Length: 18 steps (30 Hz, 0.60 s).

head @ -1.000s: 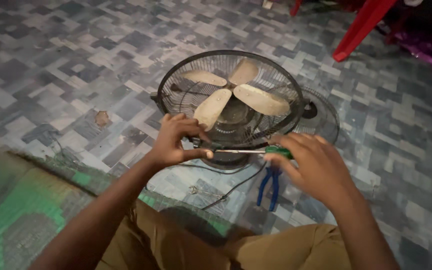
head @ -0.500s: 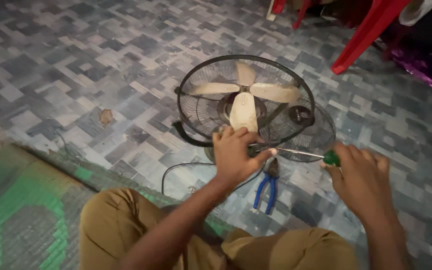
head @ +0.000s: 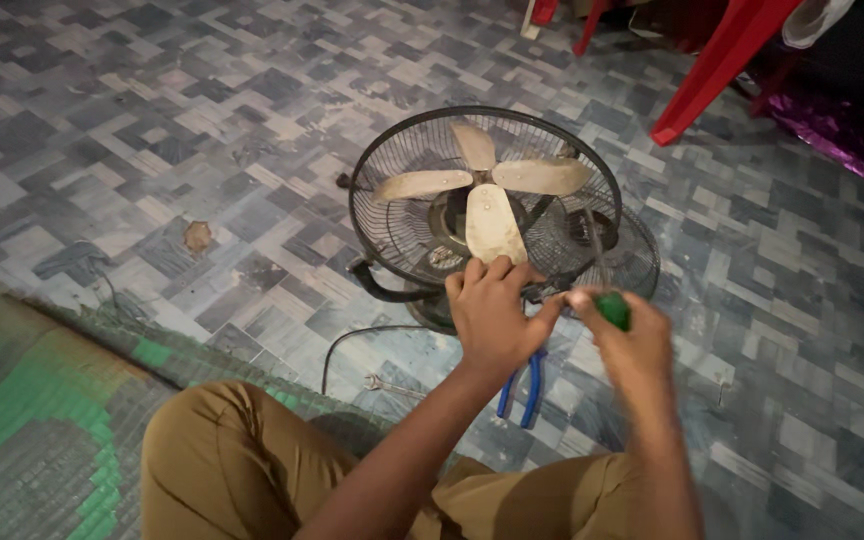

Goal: The person uses a screwdriver to tighten screws on the front grille of an electric fan. They rotate the fan head to access different screw locations and continue securing the grille throughout the clip.

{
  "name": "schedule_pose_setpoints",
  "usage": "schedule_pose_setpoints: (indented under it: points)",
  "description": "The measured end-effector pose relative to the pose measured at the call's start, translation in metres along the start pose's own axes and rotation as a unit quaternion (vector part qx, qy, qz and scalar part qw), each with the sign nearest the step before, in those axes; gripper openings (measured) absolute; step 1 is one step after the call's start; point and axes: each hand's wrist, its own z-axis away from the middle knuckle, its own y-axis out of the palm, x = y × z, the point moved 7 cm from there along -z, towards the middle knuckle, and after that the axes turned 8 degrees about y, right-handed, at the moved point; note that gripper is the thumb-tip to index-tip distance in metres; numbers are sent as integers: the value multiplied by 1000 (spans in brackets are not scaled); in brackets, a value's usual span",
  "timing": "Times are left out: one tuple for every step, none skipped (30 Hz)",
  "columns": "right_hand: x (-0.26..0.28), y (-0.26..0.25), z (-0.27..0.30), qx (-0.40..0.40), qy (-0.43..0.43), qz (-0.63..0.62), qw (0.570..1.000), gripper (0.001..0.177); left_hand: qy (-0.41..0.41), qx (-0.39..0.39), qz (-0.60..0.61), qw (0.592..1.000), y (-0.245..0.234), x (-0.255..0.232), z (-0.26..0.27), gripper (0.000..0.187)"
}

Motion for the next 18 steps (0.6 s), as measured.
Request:
schedule_pose_setpoints:
  points:
    - [1,12,-3,-2,-18,-51,999,17,3,-1,-6,1000,0,0,-1,31]
    - [3,19,-4,-3,-36,-102,994,17,-2,-1,-2,1000,-1,1,-1,30]
    - [1,23,-6,-10,-33,-102,994,18,-7,-1,2,1000,-1,1,-1,30]
    - [0,27,-7,-16,-29,-101,994,18,-11,-1,6,1000,-2,1,0,29]
    - [-2,27,-7,-25,-25,-99,994,19,-15,6,9,1000,-2,2,0,29]
    - [-4,28,-8,-31,-20,-99,994,19,-19,13,11,1000,-2,3,-1,29]
    - [-5,29,-11,-36,-16,-101,994,20,-23,19,13,999,-2,5,-2,29]
    - [-7,28,-12,-42,-12,-102,994,20,-11,32,17,999,-2,3,-3,30]
    - [-7,29,-13,-42,-11,-99,994,21,2,44,19,999,-4,4,-3,32]
    - [-7,30,-14,-43,-11,-96,994,22,14,57,20,998,-5,6,-3,35]
    - [-9,29,-14,-44,-9,-92,995,23,27,81,36,996,-5,8,-2,39]
    - [-9,30,-13,-40,-22,-102,994,28,41,104,52,992,-5,12,0,44]
    - [-8,33,-11,-35,-34,-112,992,32,53,128,68,988,-4,16,4,49]
    - [-6,35,-7,-30,-46,-122,991,36,61,145,82,984,-3,20,6,48]
    - [-6,35,-4,-41,-42,-73,996,43,69,162,95,980,-1,26,6,48]
    - [-5,34,1,-52,-37,-24,998,49,77,179,108,975,2,29,8,48]
    - [-2,34,5,-64,-33,26,997,55,82,183,109,974,5,32,9,46]
    - [4,35,11,-86,-60,41,994,57,88,187,110,972,8,35,10,44]
